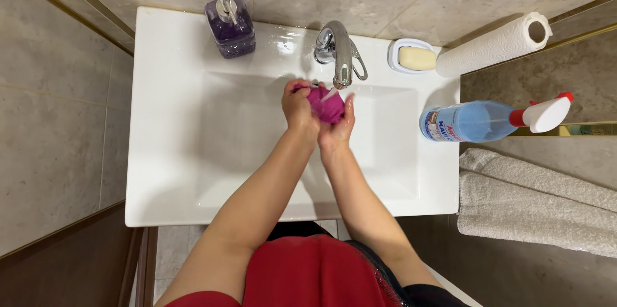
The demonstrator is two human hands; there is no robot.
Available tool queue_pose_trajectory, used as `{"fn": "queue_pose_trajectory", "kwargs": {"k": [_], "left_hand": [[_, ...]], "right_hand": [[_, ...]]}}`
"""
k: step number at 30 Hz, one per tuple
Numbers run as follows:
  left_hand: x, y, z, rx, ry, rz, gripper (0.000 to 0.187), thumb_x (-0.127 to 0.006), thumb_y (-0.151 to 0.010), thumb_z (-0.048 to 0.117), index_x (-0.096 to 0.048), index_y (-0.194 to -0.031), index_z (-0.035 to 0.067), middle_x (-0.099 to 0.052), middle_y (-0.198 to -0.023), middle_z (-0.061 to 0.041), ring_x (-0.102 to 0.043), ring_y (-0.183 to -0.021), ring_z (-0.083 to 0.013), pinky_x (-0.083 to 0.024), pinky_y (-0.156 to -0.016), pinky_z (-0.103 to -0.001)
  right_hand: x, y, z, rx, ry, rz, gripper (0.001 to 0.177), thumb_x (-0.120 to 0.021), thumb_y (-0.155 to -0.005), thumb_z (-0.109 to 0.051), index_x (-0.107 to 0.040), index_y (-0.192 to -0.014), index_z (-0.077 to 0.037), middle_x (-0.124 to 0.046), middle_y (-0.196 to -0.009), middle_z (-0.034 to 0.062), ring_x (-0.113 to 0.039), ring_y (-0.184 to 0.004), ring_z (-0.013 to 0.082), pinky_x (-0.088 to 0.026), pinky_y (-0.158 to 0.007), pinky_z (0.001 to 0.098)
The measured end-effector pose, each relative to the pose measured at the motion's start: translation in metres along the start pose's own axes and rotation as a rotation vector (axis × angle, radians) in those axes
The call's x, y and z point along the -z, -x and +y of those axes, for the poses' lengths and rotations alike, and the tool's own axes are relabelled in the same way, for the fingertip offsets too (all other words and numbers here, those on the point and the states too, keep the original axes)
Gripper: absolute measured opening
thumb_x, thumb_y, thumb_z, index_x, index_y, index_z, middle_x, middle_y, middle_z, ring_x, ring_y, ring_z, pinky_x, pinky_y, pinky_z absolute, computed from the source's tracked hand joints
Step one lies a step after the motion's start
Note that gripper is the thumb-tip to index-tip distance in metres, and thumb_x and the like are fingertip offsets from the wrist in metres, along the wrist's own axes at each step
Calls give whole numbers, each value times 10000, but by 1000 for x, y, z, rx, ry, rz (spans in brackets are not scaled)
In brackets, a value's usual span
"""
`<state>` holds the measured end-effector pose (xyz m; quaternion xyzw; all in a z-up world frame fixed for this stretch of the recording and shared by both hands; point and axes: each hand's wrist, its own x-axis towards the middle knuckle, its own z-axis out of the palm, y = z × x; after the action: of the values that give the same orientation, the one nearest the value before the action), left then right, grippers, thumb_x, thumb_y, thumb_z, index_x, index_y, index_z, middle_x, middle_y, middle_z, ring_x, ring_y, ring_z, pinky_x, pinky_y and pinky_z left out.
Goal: Cleaning the bathroom sink, faucet, and surrounding accessories using a spray cleaner and microfiber cloths.
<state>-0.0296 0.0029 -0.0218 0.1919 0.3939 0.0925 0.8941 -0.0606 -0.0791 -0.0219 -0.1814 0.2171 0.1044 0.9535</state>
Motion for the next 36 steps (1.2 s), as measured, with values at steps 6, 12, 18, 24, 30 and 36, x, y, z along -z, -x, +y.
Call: {"fn": "queue_pose_trajectory", "kwargs": {"k": [6, 12, 18, 24, 30, 36], "left_hand": [[16, 42, 28, -619, -591, -711, 210, -465, -735, -125, -590, -663, 28, -701, -854, -85, -629, -895, -246, -515, -983, -380], [-1, 111, 50, -1278, -1101, -1250, 136, -681, -708, 69, -593, -610, 101, -629, -734, -42, -591, -817, -262, -485, -875, -401], [18, 110, 8, -1551, -1263, -1801, 84, -624, -675, 185, -609, -619, 125, -605, -713, -51, -612, -855, -263, -490, -828, -391], [44, 82, -51, -1326, -1570, -2102, 178, -632, -683, 243, -649, -558, 118, -628, -643, -79, -610, -743, -269, -505, -672, -406], [43, 79, -90, -1441, -1726, -2327, 152, -643, -629, 231, -671, -550, 104, -664, -602, -101, -635, -640, -272, -496, -483, -417], [42, 88, -125, -1356, -1730, -2484, 130, -667, -652, 202, -685, -563, 109, -682, -610, -119, -641, -570, -273, -499, -483, -429]], "right_hand": [[30, -38, -29, -218, 170, 102, 221, -633, -991, -200, -662, -1137, -37, -716, -1121, 119, -680, -1059, 275, -548, -997, 419], [-51, 19, -72, -384, 605, -150, 132, -600, -1001, -116, -653, -1059, -9, -689, -973, 84, -658, -905, 204, -564, -841, 351], [-85, 44, -99, -583, 1190, -379, 165, -533, -1037, -136, -648, -1015, -19, -546, -719, 29, -500, -642, 117, -451, -580, 268], [-40, 37, -99, -513, 1507, -200, 193, -472, -1001, -125, -568, -860, -36, -444, -583, 13, -362, -479, 117, -306, -411, 314], [-9, 44, -117, -276, 1496, -22, 205, -453, -986, -136, -534, -825, -40, -448, -548, 23, -386, -465, 131, -365, -431, 322], [22, 56, -142, -159, 1498, 69, 182, -447, -950, -112, -573, -846, -32, -466, -548, 24, -410, -461, 136, -377, -430, 329]]}}
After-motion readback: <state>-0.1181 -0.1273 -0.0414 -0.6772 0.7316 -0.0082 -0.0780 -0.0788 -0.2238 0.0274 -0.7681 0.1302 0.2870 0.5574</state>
